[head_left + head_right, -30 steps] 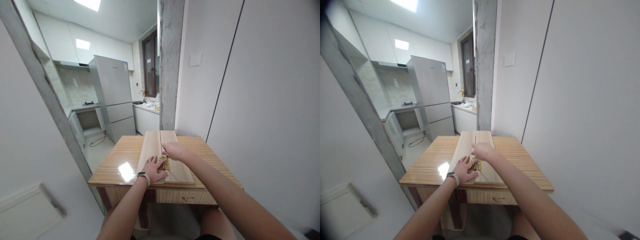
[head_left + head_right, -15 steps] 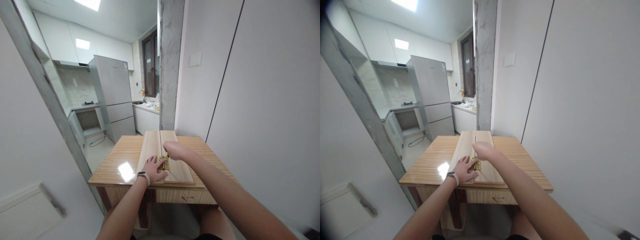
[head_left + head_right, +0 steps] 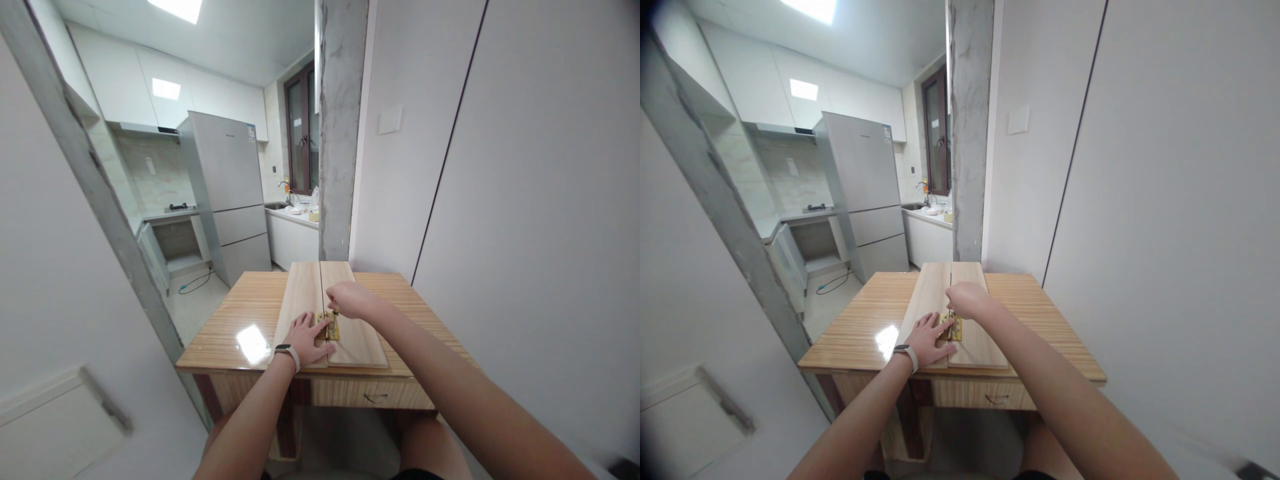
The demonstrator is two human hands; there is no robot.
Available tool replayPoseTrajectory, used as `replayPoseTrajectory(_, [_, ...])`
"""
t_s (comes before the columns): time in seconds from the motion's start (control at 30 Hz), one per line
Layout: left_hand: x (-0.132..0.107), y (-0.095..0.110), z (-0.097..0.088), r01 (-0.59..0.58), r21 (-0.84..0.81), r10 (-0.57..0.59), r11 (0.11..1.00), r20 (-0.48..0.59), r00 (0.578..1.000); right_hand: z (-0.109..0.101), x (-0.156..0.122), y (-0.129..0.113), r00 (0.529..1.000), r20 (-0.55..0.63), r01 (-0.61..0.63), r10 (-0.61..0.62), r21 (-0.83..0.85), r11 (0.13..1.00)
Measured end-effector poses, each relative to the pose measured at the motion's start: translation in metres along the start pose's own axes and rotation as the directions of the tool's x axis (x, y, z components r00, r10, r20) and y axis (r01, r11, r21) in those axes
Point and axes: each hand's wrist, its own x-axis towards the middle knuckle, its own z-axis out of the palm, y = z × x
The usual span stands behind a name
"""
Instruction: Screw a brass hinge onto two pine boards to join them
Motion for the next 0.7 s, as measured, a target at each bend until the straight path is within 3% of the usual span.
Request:
replayPoseTrajectory(0.2, [-0.0009, 0.0019, -0.0022, 0.006, -0.002, -0.006, 1.0, 0.009, 1.0, 0.0076, -0.0012, -0.0045, 0.999, -0.008, -0.036, 0.037, 0.017, 0.999])
replayPoseTrajectory(0.43, [-0.0007, 0.0017, -0.0034, 0.001, 0.005, -0.001, 1.0, 0.017, 1.0, 0.0047, -0.0042, -0.0064, 0.999, 0.013, 0.034, -0.035, 0.099, 0.995])
replayPoseTrajectory(0.7, [-0.001, 0.0016, -0.0022, -0.003, -0.003, 0.003, 1.0, 0.0, 1.0, 0.0012, -0.0045, -0.0038, 0.997, -0.037, 0.071, -0.07, 0.011, 0.997])
